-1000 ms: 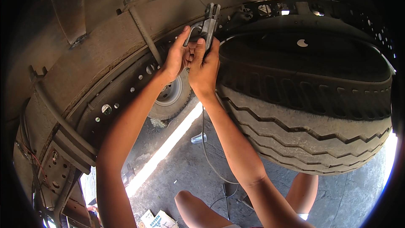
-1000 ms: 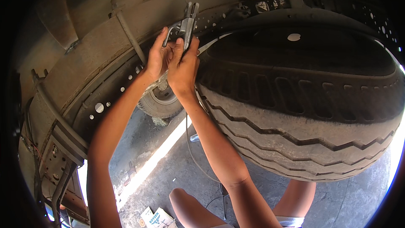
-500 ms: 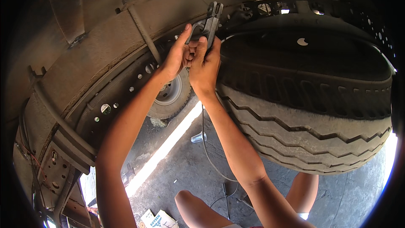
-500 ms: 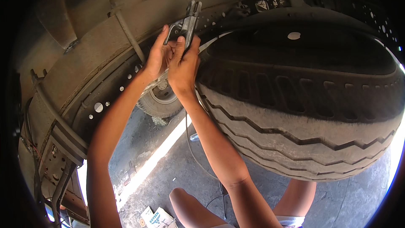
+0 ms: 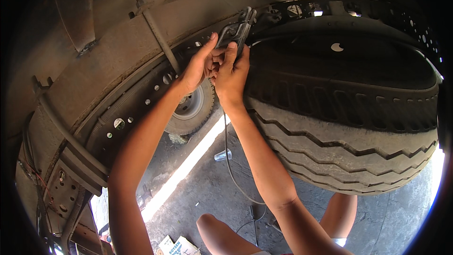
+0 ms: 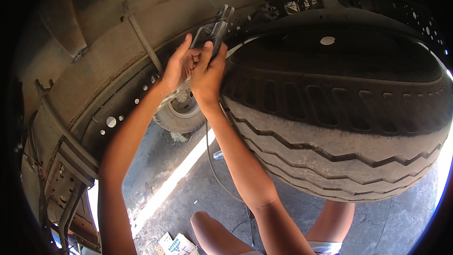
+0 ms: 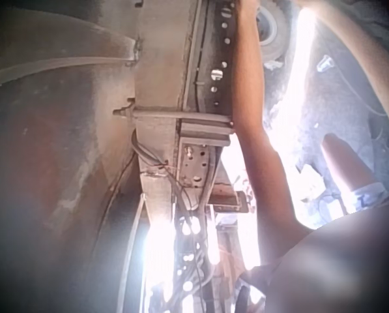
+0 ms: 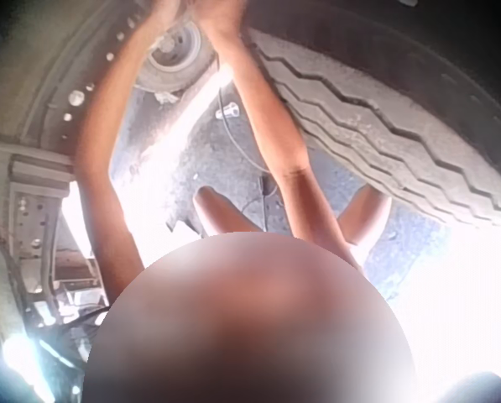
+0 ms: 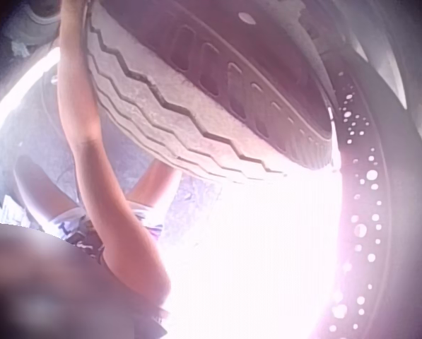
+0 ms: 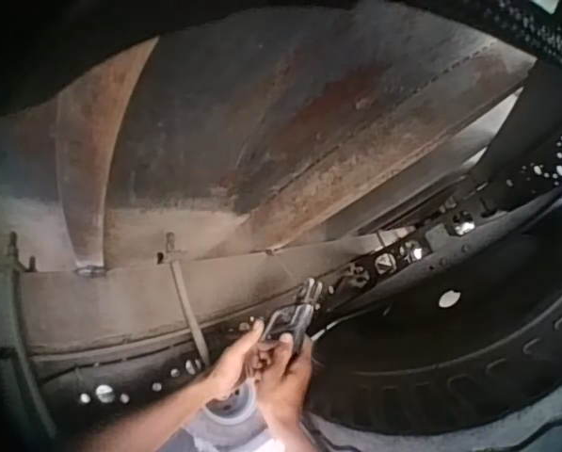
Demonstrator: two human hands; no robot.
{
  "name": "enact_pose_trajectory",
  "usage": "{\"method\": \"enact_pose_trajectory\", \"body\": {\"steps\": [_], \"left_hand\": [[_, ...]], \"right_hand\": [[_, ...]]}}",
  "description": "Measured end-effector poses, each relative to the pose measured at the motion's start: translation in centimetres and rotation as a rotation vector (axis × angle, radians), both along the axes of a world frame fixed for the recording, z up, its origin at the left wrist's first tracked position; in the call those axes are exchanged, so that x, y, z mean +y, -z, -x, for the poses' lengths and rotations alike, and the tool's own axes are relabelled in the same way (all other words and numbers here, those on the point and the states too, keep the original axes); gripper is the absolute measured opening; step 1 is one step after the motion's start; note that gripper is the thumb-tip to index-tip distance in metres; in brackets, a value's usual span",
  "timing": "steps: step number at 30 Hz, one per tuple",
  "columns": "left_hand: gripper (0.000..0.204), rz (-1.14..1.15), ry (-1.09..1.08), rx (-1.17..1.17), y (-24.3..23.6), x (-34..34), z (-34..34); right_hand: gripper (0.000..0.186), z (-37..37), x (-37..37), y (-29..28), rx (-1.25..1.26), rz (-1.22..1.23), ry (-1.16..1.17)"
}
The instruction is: The person welds a metal bracket on the undercarriage of a large vehicle using a handheld welding tool, then uses a hammer to tap the weld area. The task involves welding and hammering the same section of the frame near the tire.
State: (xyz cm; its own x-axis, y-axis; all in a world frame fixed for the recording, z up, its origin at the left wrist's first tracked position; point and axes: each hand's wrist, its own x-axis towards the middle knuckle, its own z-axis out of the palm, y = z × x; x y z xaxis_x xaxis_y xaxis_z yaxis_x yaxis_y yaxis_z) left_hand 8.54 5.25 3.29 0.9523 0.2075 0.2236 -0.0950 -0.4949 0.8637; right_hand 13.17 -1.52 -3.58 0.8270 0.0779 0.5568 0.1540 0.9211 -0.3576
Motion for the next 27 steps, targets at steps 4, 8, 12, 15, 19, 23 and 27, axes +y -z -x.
{"method": "enact_pose_trajectory", "body": {"steps": [4,8,12,15,19,23,27], "left_hand": [[0.075,-0.002,-0.005,-0.012,0.1,0.1,-0.1],[0.073,-0.003,0.0,-0.012,0.2,0.0,-0.1],[0.071,0.008,-0.013,-0.019,0.2,-0.1,-0.2],[0.069,0.008,-0.007,-0.017,0.1,-0.1,-0.2],[0.068,0.022,0.006,-0.011,0.1,0.0,-0.2],[0.068,0.024,-0.013,-0.01,0.2,0.1,-0.3],[0.067,0.015,0.007,-0.007,0.1,0.0,-0.3]], "right_hand": [[0.039,-0.2,0.0,0.1,0.022,-0.022,-0.058],[0.041,-0.3,0.1,0.1,0.009,-0.021,-0.033],[0.044,-0.3,0.2,0.2,0.007,-0.023,-0.036],[0.044,-0.4,0.4,0.3,-0.002,-0.011,0.015],[0.044,-0.6,0.8,0.5,-0.006,0.005,0.033],[0.043,-1.0,1.2,0.7,-0.011,0.054,0.066],[0.043,-1.1,1.4,0.8,-0.005,0.032,-0.001]]}}
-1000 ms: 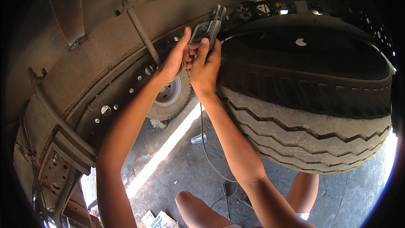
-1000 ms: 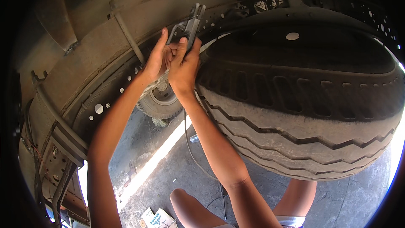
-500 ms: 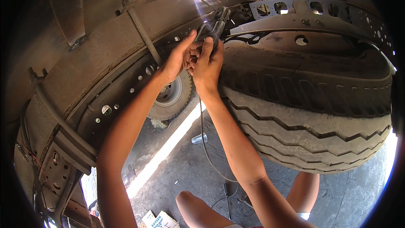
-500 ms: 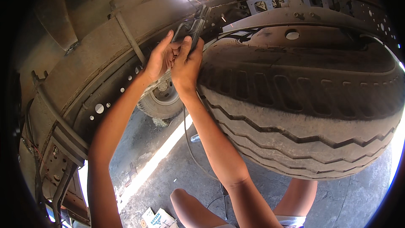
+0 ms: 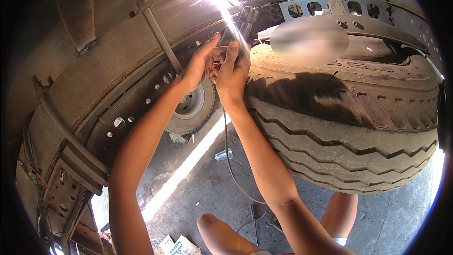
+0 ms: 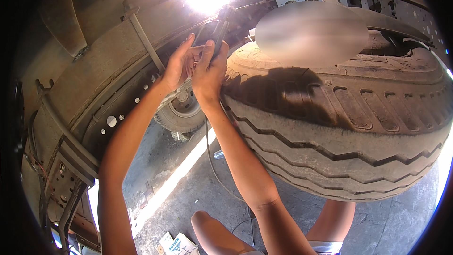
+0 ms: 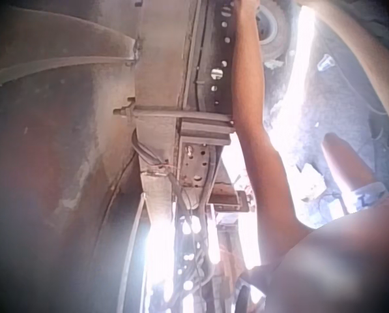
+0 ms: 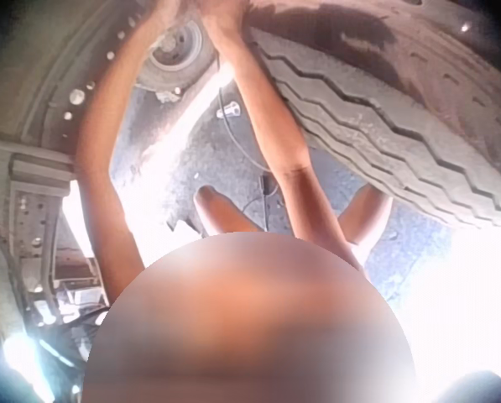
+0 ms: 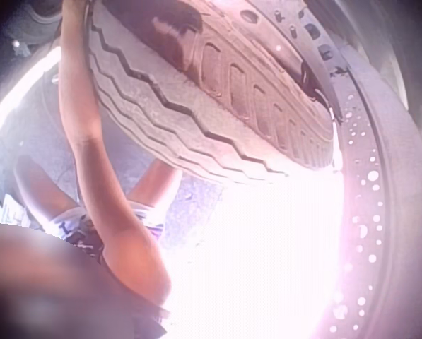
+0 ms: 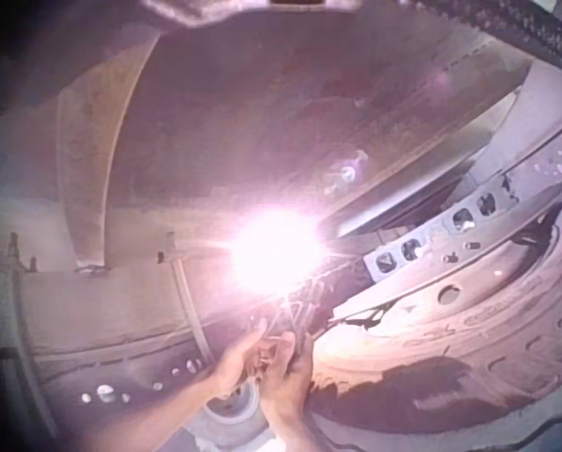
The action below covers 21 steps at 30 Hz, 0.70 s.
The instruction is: The person welds a metal bracket on the undercarriage of a large vehicle using a handheld welding tool, then uses a hammer to tap the weld area. The task involves welding and hammering the same section of the frame near the tire.
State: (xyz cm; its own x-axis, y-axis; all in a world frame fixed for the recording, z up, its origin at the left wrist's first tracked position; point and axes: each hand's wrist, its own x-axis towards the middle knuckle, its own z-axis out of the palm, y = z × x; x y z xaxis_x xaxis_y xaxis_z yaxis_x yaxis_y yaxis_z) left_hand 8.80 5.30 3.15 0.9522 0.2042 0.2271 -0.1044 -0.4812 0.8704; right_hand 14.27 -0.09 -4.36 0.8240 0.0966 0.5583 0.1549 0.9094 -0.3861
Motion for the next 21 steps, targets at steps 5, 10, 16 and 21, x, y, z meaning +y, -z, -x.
{"method": "enact_pose_trajectory", "body": {"steps": [5,10,16,21], "left_hand": [[0.068,-0.014,0.005,0.005,-0.2,-0.3,0.1],[0.07,-0.022,-0.015,-0.003,-0.1,-0.4,0.1],[0.071,-0.022,-0.016,-0.012,-0.2,-0.1,0.1],[0.075,-0.018,-0.034,0.005,-0.2,-0.3,0.2]], "right_hand": [[0.042,0.1,-0.2,-0.1,0.005,0.007,0.026],[0.044,0.1,-0.3,-0.2,0.003,0.001,0.015],[0.045,0.3,-0.8,-0.4,0.007,-0.014,0.006],[0.044,0.6,-1.3,-0.5,0.037,0.014,-0.034]]}}
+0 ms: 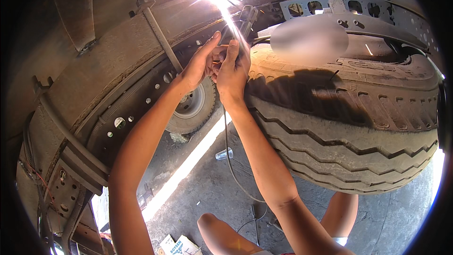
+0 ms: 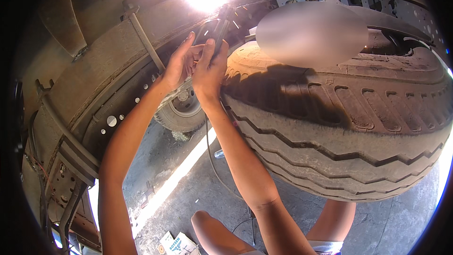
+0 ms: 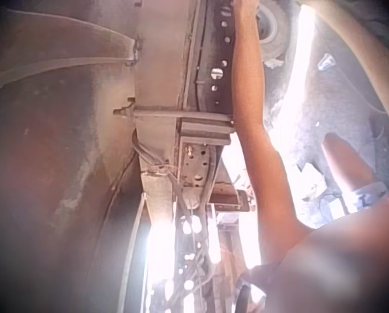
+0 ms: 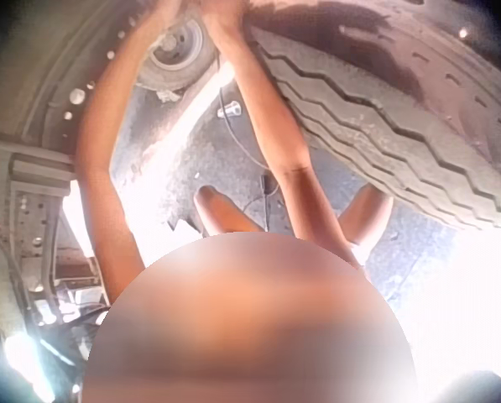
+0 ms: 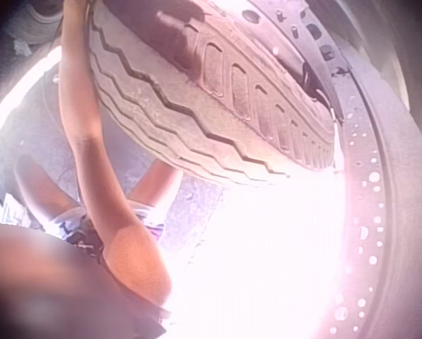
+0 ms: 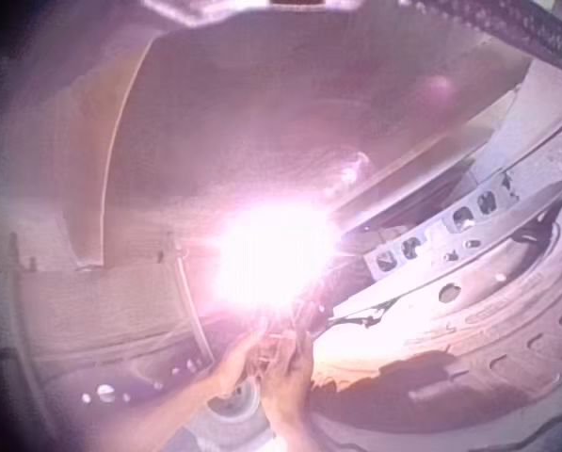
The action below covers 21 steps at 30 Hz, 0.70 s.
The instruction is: The person welds a metal bracket on the undercarriage of a large vehicle using a handheld welding tool, then uses a hammer to tap the weld area. The task involves welding and hammering the same section of the frame near the tire.
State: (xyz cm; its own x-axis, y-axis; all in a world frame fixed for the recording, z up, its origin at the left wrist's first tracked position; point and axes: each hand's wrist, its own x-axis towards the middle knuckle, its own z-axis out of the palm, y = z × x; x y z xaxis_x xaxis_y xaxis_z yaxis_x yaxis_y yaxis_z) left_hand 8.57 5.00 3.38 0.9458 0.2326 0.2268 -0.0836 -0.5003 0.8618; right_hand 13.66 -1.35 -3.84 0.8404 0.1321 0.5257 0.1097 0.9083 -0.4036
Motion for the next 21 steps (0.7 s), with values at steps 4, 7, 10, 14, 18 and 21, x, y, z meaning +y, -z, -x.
{"method": "enact_pose_trajectory", "body": {"steps": [4,7,10,14,18,21], "left_hand": [[0.07,0.009,-0.028,-0.034,0.2,-0.36,-0.03],[0.069,0.008,-0.027,-0.037,0.17,-0.38,-0.05],[0.067,0.008,-0.034,-0.041,0.17,-0.21,-0.12],[0.064,0.018,-0.014,-0.028,0.21,0.03,-0.22],[0.066,-0.002,-0.003,-0.032,0.24,0.0,-0.18],[0.067,-0.01,-0.012,-0.032,0.24,-0.11,-0.13]], "right_hand": [[0.044,0.09,-0.24,-0.07,-0.001,-0.005,-0.005],[0.045,0.06,-0.25,-0.06,-0.016,-0.007,0.048],[0.048,-0.05,-0.08,-0.07,-0.008,0.021,0.048],[0.052,-0.15,0.24,-0.08,0.003,0.012,0.068],[0.051,-0.17,0.34,0.02,-0.022,-0.042,0.053],[0.049,-0.21,0.31,-0.03,-0.027,-0.04,0.061]]}}
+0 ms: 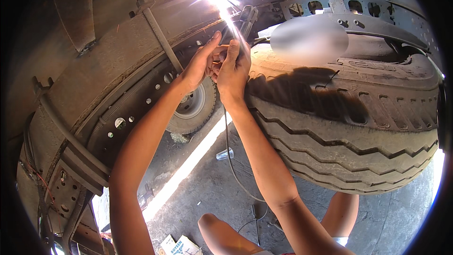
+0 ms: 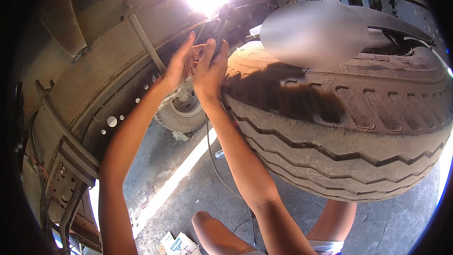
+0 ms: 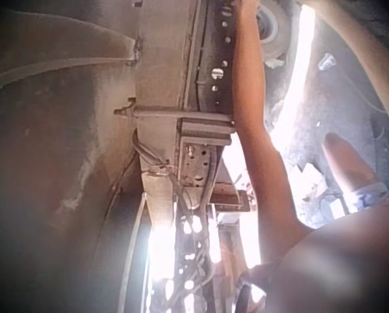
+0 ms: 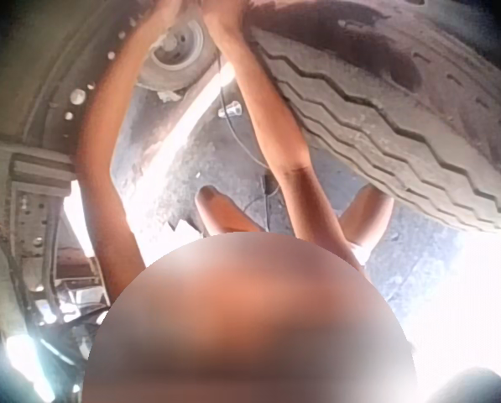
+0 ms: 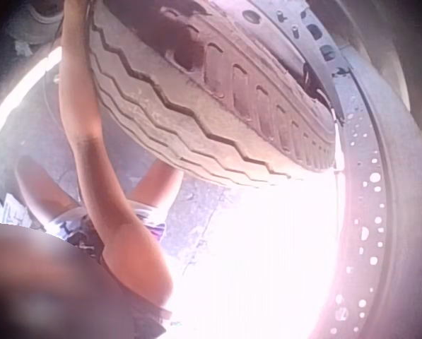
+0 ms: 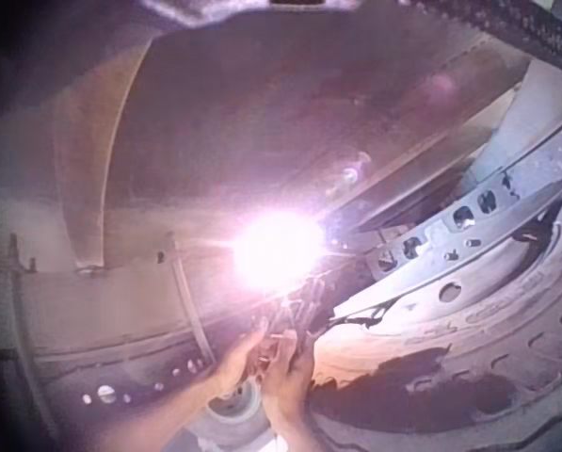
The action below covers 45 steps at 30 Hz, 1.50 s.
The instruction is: The person welds a metal bracket on the undercarriage of a large vehicle using a handheld welding tool, then uses a hammer to tap the weld area. The task involves welding and hammering the same section of the frame near the tire.
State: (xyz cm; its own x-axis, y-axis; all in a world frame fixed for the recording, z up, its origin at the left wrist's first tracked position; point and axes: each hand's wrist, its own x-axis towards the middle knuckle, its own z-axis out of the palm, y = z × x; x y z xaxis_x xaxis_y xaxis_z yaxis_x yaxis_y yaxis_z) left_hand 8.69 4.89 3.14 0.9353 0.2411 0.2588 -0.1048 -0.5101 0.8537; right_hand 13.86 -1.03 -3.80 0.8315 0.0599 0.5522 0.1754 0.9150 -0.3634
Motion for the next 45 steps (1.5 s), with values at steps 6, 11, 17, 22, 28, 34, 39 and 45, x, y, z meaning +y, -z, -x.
{"method": "enact_pose_trajectory", "body": {"steps": [6,11,17,22,28,34,39,45], "left_hand": [[0.067,0.011,-0.007,0.006,-0.05,0.14,-0.06],[0.067,0.003,0.014,0.007,-0.05,0.33,-0.13],[0.067,-0.004,-0.026,-0.001,0.01,0.16,-0.13],[0.068,-0.009,-0.014,-0.001,-0.08,0.23,-0.06],[0.089,-0.041,-0.029,0.089,-0.44,0.68,0.25],[0.089,-0.022,-0.012,0.096,-0.52,0.54,0.23],[0.071,0.011,-0.034,0.008,-0.05,0.32,-0.04],[0.082,-0.022,-0.001,0.049,-0.33,0.7,-0.02]], "right_hand": [[0.046,0.05,-0.02,-0.04,-0.004,-0.004,0.028],[0.047,0.05,0.12,-0.04,0.002,-0.012,-0.006],[0.041,0.05,0.13,-0.15,0.01,-0.049,-0.05],[0.038,0.09,0.03,-0.1,0.014,-0.031,-0.029],[0.039,0.15,-0.21,-0.2,0.026,0.026,-0.018],[0.041,0.25,-0.43,-0.11,0.021,0.019,-0.046],[0.041,0.01,-0.1,-0.29,0.026,0.034,0.0],[0.039,-0.03,0.07,-0.09,-0.01,-0.018,-0.031]]}}
